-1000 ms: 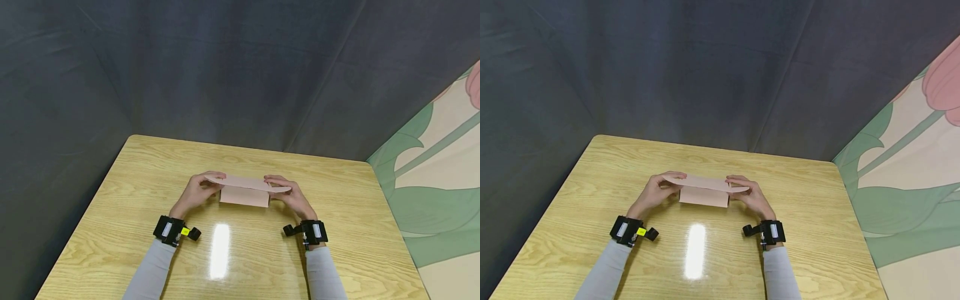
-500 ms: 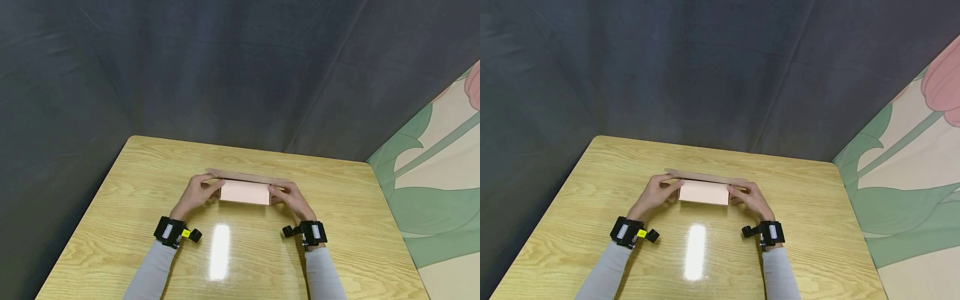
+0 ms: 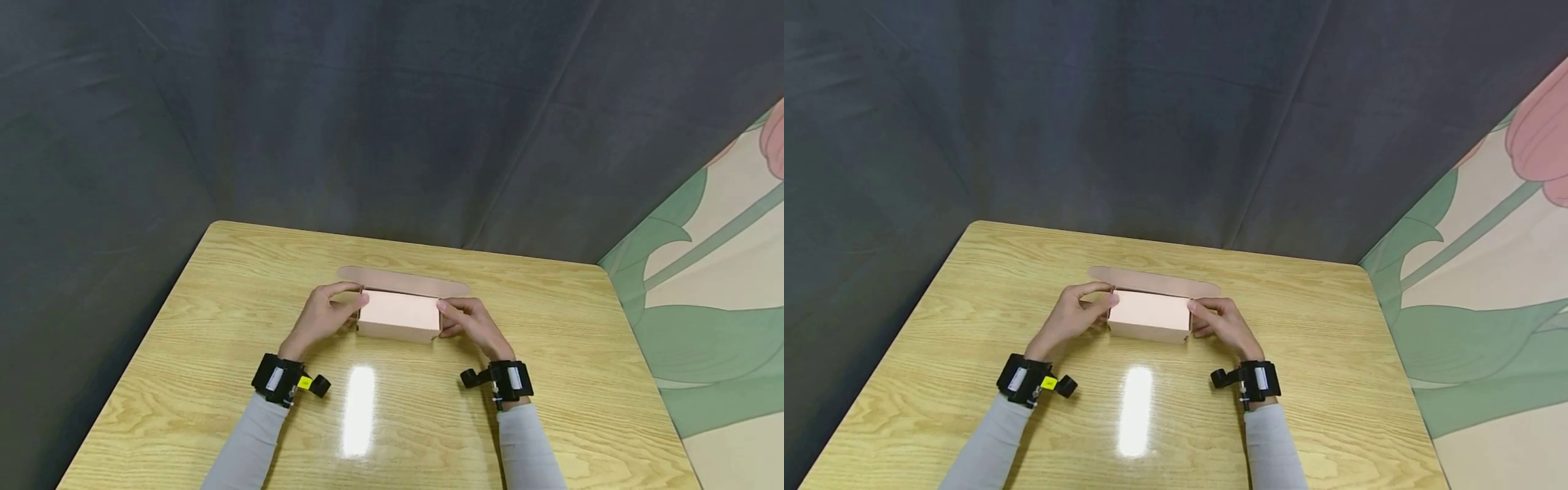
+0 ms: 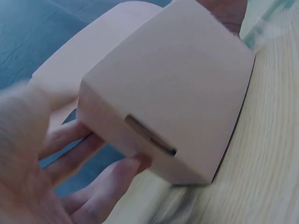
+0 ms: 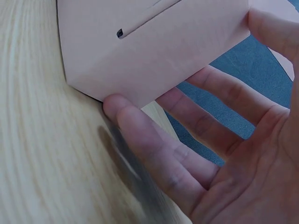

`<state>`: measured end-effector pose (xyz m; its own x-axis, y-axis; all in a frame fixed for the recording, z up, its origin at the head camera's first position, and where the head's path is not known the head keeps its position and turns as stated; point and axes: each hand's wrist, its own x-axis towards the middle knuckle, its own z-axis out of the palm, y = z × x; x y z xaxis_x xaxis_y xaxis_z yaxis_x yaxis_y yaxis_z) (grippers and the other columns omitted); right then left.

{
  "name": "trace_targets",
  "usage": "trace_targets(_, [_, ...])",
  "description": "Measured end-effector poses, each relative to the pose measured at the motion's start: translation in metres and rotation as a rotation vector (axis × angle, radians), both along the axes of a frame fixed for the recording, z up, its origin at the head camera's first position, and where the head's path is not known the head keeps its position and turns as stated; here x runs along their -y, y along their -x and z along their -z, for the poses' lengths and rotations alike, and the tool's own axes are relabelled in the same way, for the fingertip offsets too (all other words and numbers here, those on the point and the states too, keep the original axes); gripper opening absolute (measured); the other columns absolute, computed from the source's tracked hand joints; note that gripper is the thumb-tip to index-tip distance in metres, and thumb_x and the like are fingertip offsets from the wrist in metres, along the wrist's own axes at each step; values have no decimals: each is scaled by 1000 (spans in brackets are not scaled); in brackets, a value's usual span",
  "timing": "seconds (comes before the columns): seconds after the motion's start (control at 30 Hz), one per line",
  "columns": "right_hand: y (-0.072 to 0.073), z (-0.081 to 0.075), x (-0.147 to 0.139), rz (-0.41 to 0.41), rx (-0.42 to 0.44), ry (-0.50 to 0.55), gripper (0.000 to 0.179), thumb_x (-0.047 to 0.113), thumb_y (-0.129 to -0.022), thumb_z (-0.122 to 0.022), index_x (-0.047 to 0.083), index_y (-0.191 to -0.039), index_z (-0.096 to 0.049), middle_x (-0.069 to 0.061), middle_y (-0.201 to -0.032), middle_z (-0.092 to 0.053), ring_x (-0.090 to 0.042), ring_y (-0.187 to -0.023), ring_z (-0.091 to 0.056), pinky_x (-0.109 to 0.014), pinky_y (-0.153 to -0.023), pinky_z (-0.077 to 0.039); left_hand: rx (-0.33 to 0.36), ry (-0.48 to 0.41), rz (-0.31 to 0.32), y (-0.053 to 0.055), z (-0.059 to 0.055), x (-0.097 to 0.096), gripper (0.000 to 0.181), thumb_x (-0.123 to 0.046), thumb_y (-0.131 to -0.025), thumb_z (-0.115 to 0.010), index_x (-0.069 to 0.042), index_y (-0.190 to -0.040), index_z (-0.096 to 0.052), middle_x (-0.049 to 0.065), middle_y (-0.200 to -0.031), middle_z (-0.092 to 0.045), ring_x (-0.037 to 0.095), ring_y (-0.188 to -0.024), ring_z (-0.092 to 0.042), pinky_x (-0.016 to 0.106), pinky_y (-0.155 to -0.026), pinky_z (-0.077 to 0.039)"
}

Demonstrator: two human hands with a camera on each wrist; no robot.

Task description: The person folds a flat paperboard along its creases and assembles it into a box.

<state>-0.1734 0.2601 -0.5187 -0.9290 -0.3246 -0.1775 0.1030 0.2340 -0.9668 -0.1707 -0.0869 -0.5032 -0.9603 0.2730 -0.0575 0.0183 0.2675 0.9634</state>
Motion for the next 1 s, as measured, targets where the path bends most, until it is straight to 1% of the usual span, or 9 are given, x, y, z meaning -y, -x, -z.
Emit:
trace_targets(0.13, [1,0,0,1,12,-1,51,34,-111,-60,-10,-135,-67,-24,-109,-77,-22,-81,-79,-44,-76,-67,26,22,93,0,-2,6,69,-37,-88,-90,-17,-148,-63,17,-153,-59,30,-99,-80,41,-74,-64])
trace_targets(0.17, [1,0,0,-1,13,-1,52,35,-111,-60,-11,-135,-67,-24,-109,-77,-22,-81,-79,-44,-76,-67,24,28,106,0,-2,7,74,-36,-85,-93,-17,-149,-61,18,-158,-54,29,-102,-79,40,-77,-64])
trace_targets(0.3, [1,1,-1,-4,12,2,52,34,-111,-60,-11,-135,-66,-26,-112,-76,-22,-81,-79,-44,-76,-67,5,77,126,0,-3,7,84,-35,-78,-98,-18,-150,-60,18,-154,-57,26,-104,-79,41,-86,-63])
trace_targets(0.4, [1,1,-1,-4,14,4,52,34,-111,-60,-11,-136,-66,-26,-114,-75,-23,-81,-79,-44,-77,-67,-23,105,136,0,-3,6,81,-34,-78,-98,-18,-148,-60,18,-149,-61,24,-103,-79,43,-90,-63])
trace_targets(0.57, [1,1,-1,9,26,0,52,34,-110,-61,-11,-136,-66,-25,-114,-76,-23,-82,-79,-44,-77,-67,-37,117,145,0,-2,7,79,-32,-78,-98,-18,-147,-61,18,-147,-63,24,-103,-79,43,-89,-63])
trace_targets(0.7, [0,1,-2,5,36,-14,54,35,-111,-61,-11,-138,-64,-22,-111,-76,-23,-83,-79,-44,-78,-67,-14,97,140,0,-3,8,82,-32,-77,-99,-17,-148,-61,18,-151,-60,25,-105,-79,40,-86,-64])
trace_targets(0.8, [0,1,-4,-5,29,-35,53,36,-111,-60,-9,-139,-64,-19,-109,-76,-25,-86,-78,-44,-80,-67,22,75,146,0,-4,10,85,-33,-77,-99,-18,-150,-59,20,-151,-60,26,-106,-78,38,-83,-64])
trace_targets(0.87, [0,0,-5,-13,7,-55,51,36,-111,-61,-6,-139,-65,-18,-109,-75,-25,-89,-77,-44,-80,-67,45,58,157,0,-4,12,87,-33,-77,-99,-18,-152,-58,20,-153,-58,27,-108,-78,39,-83,-64])
trace_targets(1.0, [-1,-3,-8,-9,-81,-86,41,30,-110,-63,0,-137,-68,-19,-115,-72,-24,-94,-75,-44,-80,-66,58,49,169,1,-4,15,90,-31,-78,-99,-19,-155,-55,18,-155,-55,30,-111,-75,40,-86,-65])
